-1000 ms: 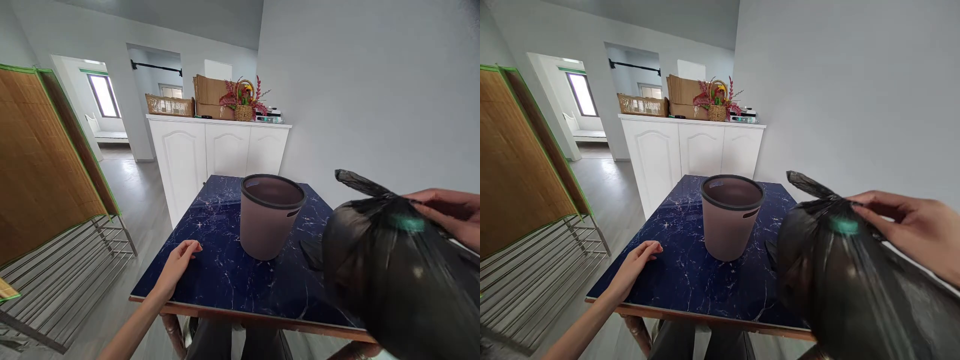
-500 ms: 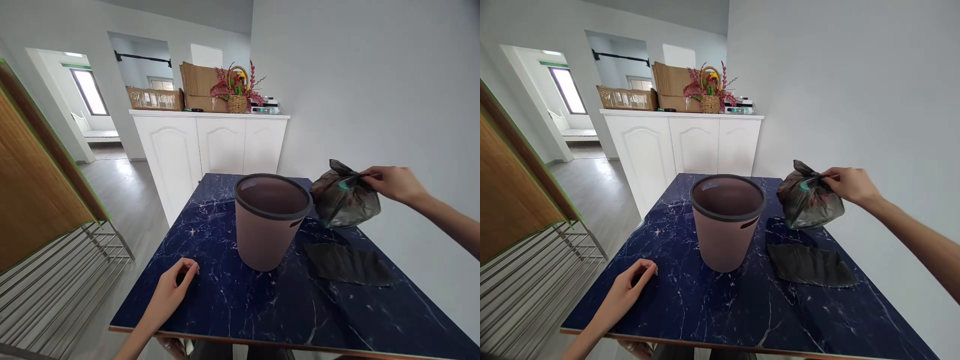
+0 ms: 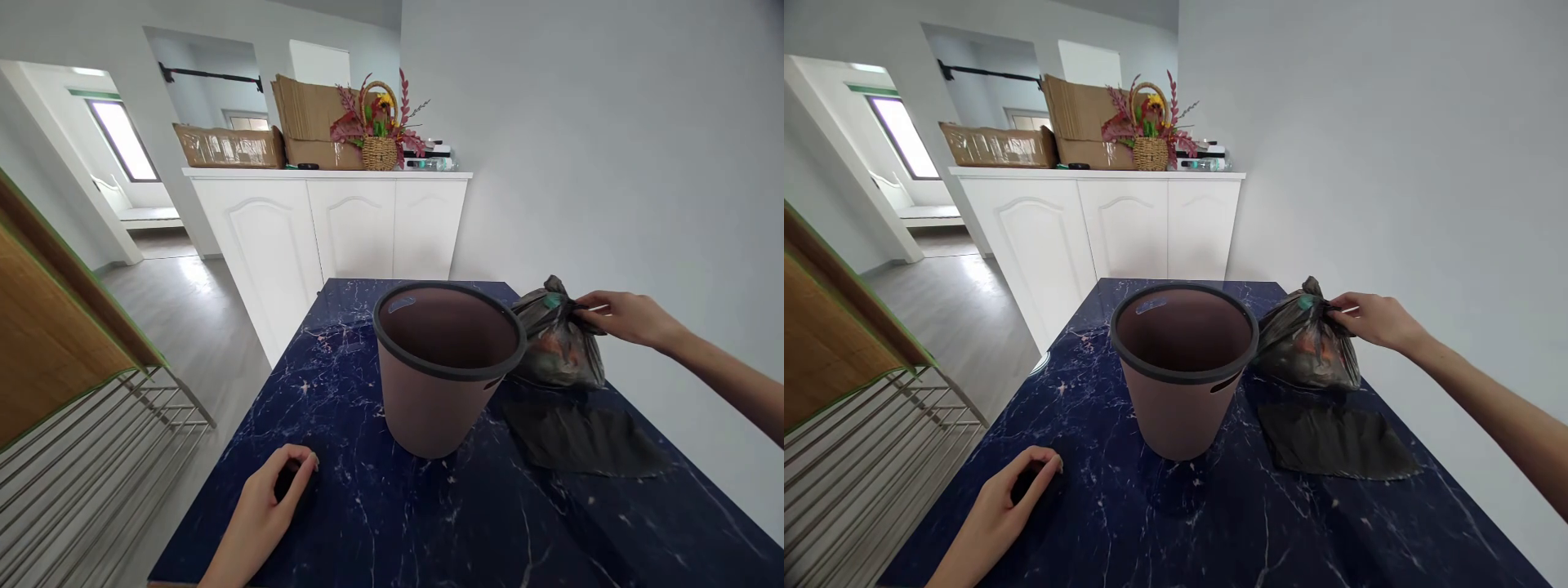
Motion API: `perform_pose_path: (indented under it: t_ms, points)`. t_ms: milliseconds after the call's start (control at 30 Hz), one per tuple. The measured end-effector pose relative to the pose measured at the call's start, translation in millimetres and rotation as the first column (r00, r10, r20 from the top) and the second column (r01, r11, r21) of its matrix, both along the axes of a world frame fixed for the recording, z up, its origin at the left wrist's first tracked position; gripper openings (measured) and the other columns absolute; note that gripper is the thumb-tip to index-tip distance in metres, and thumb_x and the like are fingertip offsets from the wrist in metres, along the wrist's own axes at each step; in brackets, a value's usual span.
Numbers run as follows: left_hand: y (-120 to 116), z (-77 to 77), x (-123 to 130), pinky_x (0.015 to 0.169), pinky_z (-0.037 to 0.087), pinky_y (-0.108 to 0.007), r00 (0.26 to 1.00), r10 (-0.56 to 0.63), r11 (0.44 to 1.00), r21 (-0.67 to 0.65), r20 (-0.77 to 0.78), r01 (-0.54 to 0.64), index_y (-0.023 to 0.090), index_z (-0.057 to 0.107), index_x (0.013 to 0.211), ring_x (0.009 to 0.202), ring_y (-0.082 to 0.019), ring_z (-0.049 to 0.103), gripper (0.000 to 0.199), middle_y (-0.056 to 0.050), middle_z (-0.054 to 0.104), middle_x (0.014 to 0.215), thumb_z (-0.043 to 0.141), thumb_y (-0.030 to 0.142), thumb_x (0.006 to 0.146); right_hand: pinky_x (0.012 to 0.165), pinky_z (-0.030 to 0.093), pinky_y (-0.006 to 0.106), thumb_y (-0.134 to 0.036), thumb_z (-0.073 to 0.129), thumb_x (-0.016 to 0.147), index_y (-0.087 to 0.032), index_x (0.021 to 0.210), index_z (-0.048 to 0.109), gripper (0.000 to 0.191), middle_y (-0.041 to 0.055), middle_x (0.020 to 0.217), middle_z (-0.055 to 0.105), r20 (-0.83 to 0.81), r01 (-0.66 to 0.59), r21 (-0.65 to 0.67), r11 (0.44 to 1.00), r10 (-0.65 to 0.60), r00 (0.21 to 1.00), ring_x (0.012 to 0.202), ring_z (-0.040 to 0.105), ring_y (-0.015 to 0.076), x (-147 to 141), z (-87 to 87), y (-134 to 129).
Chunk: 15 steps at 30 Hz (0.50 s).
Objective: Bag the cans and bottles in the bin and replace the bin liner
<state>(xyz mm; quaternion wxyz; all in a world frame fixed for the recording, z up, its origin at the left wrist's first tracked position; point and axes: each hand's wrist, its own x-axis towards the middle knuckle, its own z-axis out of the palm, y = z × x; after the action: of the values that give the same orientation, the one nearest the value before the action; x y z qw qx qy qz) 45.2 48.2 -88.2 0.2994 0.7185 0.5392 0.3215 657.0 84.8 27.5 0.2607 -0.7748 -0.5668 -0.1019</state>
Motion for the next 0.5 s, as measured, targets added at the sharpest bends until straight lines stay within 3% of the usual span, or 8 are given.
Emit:
perform_pose_path:
  t_ms: [100, 167, 233, 300, 400, 500]
  points:
    - [1.6, -2.9, -1.7, 0.068, 0.050, -0.028, 1.000, -0.002, 1.000, 0.007, -0.023, 0.002, 0.026, 0.074, 0.097, 0.081, -0.023, 0.070, 0.044, -0.004, 0.076, 0.093, 0.056, 0.066, 0.098, 0.072, 0.052, 0.029, -0.026, 0.074, 0.096, -0.012, 0.123, 0.075, 0.031, 0.0114, 0.107, 0.084, -0.038, -0.034, -0.051, 0.998, 0.032, 0.999, 0.088, 0.081, 0.0226, -8.6, -0.4, -25.6]
    - [2.4, -4.0, -2.1, 0.071, 0.052, -0.028, 1.000, 0.004, 1.000, 0.017, -0.025, -0.004, 0.026, 0.074, 0.096, 0.085, -0.024, 0.072, 0.043, -0.004, 0.077, 0.093, 0.057, 0.066, 0.098, 0.082, 0.054, 0.033, -0.030, 0.068, 0.102, -0.012, 0.139, 0.064, 0.042, 0.0165, 0.125, 0.079, 0.053, -0.053, 0.040, 0.998, 0.051, 0.997, 0.105, 0.078, 0.0268, -28.3, -2.1, -50.7]
    - [3.0, -4.3, -1.9, 0.072, 0.054, -0.028, 1.000, 0.011, 1.000, 0.026, -0.023, -0.010, 0.026, 0.074, 0.095, 0.087, -0.024, 0.073, 0.043, -0.004, 0.077, 0.093, 0.058, 0.066, 0.098, 0.084, 0.053, 0.038, -0.042, 0.057, 0.108, -0.017, 0.143, 0.060, 0.044, 0.0183, 0.138, 0.072, 0.229, -0.125, 0.172, 0.977, 0.083, 0.970, 0.114, 0.074, 0.0316, -58.7, -5.3, -78.4]
    - [3.2, -4.1, -1.3, 0.073, 0.054, -0.028, 1.000, 0.018, 0.999, 0.035, -0.021, -0.017, 0.026, 0.074, 0.095, 0.087, -0.024, 0.074, 0.043, -0.004, 0.077, 0.093, 0.059, 0.066, 0.097, 0.084, 0.054, 0.038, -0.054, 0.048, 0.110, -0.023, 0.137, 0.062, 0.044, 0.0140, 0.130, 0.074, 0.282, -0.253, 0.245, 0.936, 0.181, 0.942, 0.109, 0.074, 0.0298, -94.2, -11.2, -103.5]
    - [2.9, -3.1, -0.5, 0.073, 0.055, -0.028, 1.000, 0.022, 0.999, 0.048, -0.022, -0.021, 0.026, 0.075, 0.094, 0.086, -0.024, 0.074, 0.043, -0.004, 0.078, 0.093, 0.059, 0.066, 0.096, 0.096, 0.057, 0.035, -0.050, 0.051, 0.110, -0.032, 0.127, 0.066, 0.029, 0.0059, 0.131, 0.073, 0.176, -0.421, 0.182, 0.889, 0.392, 0.903, 0.115, 0.074, 0.0246, -139.5, -31.2, -127.6]
    - [1.5, -2.2, -0.3, 0.073, 0.055, -0.027, 1.000, 0.017, 0.998, 0.057, -0.022, -0.016, 0.026, 0.075, 0.094, 0.085, -0.023, 0.074, 0.042, -0.003, 0.078, 0.092, 0.060, 0.065, 0.096, 0.086, 0.063, 0.035, -0.047, 0.049, 0.111, -0.034, 0.136, 0.063, 0.032, 0.0073, 0.143, 0.068, 0.061, -0.440, 0.050, 0.897, 0.437, 0.897, 0.116, 0.074, 0.0257, -158.2, -72.0, -134.6]
